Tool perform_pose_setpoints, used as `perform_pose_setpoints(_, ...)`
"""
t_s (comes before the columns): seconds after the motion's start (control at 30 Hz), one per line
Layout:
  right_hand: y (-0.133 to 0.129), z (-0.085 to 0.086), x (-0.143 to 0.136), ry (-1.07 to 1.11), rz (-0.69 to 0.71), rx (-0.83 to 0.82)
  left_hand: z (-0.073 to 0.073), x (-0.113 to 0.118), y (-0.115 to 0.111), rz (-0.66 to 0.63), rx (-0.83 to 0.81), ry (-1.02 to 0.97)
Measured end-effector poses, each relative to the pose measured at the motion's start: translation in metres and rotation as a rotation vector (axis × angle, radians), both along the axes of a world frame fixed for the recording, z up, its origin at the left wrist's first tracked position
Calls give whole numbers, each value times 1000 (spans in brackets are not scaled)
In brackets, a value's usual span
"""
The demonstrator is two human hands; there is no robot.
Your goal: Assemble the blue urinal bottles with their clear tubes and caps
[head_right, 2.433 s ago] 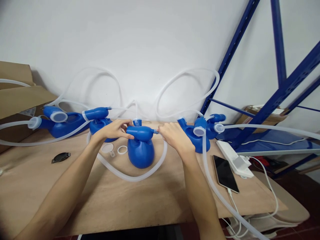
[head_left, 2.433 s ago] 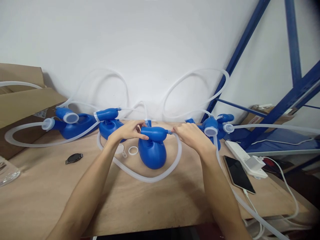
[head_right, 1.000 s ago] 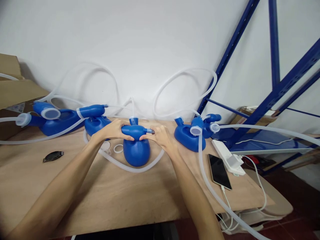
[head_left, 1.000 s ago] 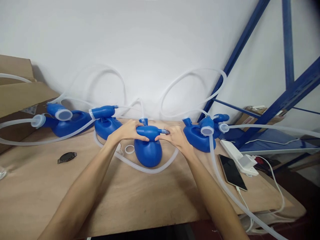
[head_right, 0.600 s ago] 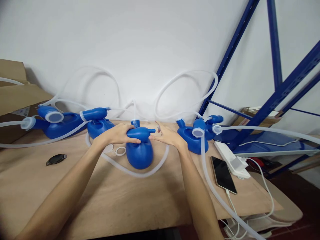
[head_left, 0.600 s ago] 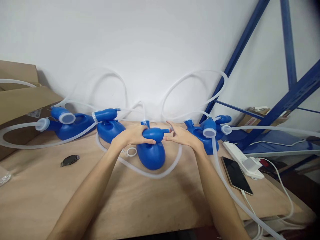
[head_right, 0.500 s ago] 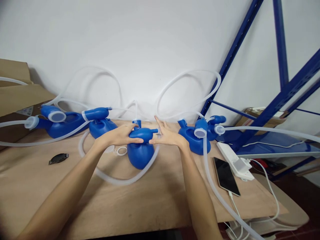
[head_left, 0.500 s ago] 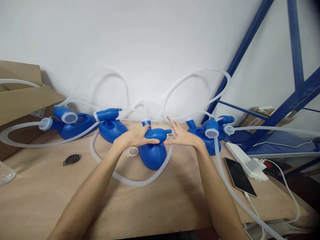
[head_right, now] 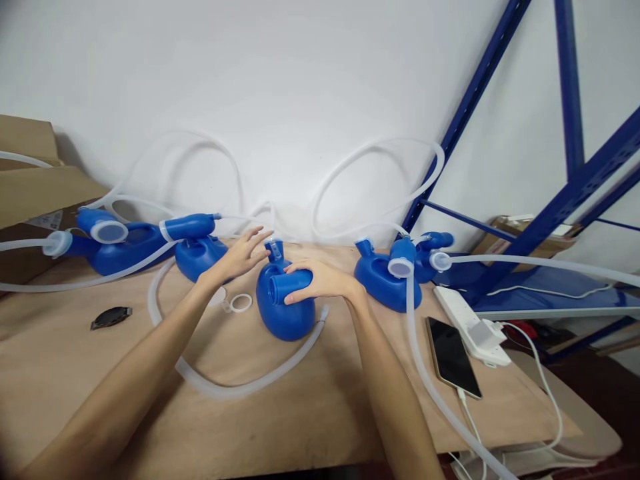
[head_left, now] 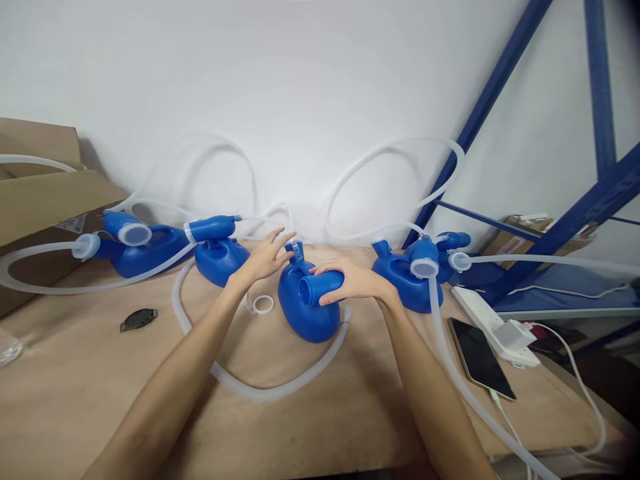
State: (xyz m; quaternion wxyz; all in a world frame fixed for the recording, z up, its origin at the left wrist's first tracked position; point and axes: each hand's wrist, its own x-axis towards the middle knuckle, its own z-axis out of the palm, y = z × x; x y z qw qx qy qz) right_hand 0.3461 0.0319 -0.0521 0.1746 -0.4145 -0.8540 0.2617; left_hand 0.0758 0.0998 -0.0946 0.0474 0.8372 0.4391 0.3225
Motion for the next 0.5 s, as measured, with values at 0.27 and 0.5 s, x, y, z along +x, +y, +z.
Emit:
perform_pose_setpoints(0.27,-4,12,3,-18,82,-91,-16,27,4,-68,218,386)
perform_pose_setpoints(0.5,-10,20,5,-21,112,-154,-30,32,-12,20,255,482)
